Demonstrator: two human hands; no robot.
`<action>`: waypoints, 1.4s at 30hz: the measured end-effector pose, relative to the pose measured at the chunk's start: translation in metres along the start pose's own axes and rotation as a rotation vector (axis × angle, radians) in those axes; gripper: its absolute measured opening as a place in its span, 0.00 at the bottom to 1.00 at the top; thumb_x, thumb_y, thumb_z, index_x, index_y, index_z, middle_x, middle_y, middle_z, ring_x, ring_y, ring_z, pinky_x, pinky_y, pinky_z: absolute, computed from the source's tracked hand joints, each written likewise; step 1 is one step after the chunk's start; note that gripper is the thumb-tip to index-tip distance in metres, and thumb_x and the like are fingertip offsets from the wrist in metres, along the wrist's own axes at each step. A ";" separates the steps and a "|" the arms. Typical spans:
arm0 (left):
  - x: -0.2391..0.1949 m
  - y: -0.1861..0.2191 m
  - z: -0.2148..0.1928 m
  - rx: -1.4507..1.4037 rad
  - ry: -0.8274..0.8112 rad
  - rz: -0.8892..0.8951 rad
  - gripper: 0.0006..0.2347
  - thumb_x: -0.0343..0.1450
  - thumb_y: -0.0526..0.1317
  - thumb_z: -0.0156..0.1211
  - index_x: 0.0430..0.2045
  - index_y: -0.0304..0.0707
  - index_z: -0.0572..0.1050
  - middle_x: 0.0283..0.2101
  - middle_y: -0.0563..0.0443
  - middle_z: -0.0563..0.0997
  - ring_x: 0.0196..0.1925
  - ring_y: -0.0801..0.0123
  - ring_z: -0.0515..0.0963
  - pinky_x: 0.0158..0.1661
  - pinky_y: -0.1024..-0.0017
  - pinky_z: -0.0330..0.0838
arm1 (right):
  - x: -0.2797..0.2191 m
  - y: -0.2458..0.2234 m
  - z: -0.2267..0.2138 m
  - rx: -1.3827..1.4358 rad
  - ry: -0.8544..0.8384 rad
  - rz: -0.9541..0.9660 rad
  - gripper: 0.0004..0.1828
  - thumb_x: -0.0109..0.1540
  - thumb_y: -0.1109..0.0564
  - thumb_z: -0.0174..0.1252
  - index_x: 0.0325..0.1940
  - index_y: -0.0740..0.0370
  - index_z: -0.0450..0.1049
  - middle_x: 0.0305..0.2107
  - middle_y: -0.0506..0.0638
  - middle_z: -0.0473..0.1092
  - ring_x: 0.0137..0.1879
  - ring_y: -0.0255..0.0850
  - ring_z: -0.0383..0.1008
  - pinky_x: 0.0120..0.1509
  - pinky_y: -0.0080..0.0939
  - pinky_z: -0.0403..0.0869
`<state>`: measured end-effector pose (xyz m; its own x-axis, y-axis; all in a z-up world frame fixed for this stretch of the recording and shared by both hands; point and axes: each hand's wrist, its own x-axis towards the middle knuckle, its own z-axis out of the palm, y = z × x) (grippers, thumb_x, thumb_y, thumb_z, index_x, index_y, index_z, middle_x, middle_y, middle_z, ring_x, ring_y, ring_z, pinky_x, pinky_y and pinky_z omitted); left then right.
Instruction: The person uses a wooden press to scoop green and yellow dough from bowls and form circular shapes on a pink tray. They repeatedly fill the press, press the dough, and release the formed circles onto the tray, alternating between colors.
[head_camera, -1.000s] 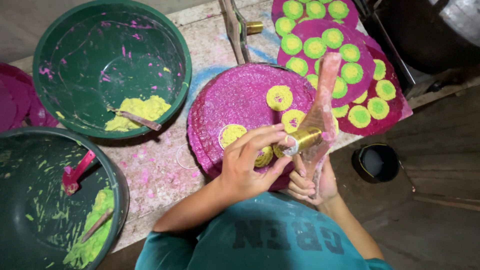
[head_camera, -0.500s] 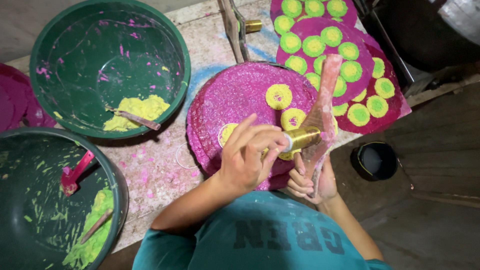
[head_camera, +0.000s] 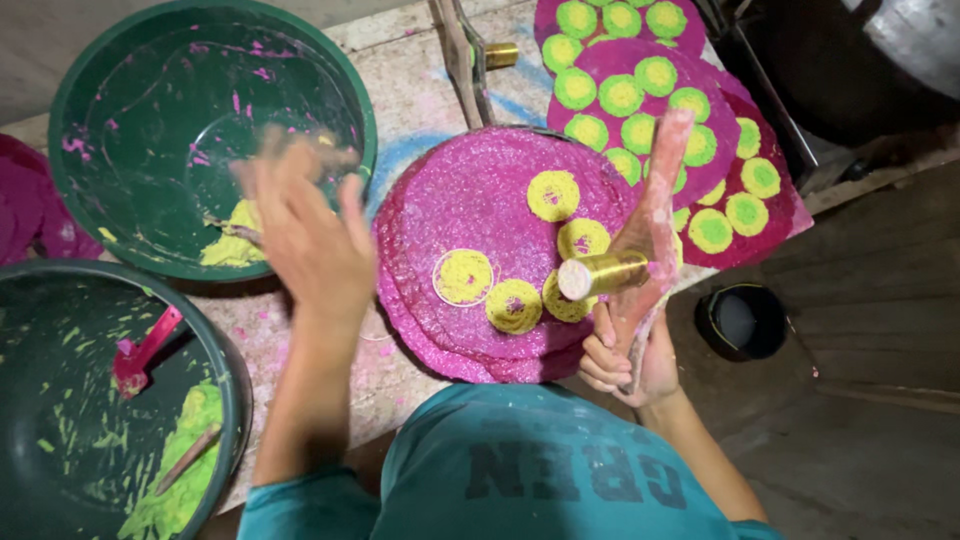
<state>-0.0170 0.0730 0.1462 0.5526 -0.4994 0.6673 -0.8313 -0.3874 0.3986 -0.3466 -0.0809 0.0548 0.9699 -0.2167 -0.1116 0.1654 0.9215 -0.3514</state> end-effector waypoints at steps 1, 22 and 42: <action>0.002 -0.006 -0.009 0.196 -0.048 -0.046 0.33 0.74 0.38 0.73 0.69 0.31 0.57 0.76 0.28 0.58 0.79 0.34 0.50 0.74 0.42 0.37 | 0.001 -0.004 0.004 -0.112 0.054 -0.030 0.41 0.66 0.19 0.30 0.38 0.60 0.60 0.16 0.43 0.55 0.18 0.32 0.52 0.24 0.36 0.56; 0.009 0.088 -0.068 -0.704 -1.377 0.500 0.17 0.60 0.44 0.60 0.44 0.53 0.74 0.31 0.47 0.82 0.33 0.49 0.83 0.33 0.54 0.74 | 0.070 -0.077 0.194 -2.076 -0.868 0.043 0.30 0.61 0.30 0.55 0.31 0.62 0.69 0.22 0.54 0.67 0.29 0.55 0.72 0.31 0.53 0.67; -0.116 -0.083 0.053 -1.506 -1.705 -0.353 0.15 0.74 0.34 0.56 0.54 0.27 0.78 0.56 0.42 0.83 0.58 0.64 0.81 0.60 0.67 0.72 | 0.048 -0.128 0.149 -2.927 -0.693 -1.233 0.09 0.56 0.57 0.71 0.36 0.55 0.77 0.28 0.44 0.70 0.32 0.38 0.72 0.38 0.37 0.70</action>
<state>-0.0090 0.1217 0.0020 -0.5085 -0.8488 -0.1450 0.2863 -0.3255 0.9012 -0.2942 -0.1610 0.2328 0.7916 0.4680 0.3929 0.2279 -0.8227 0.5207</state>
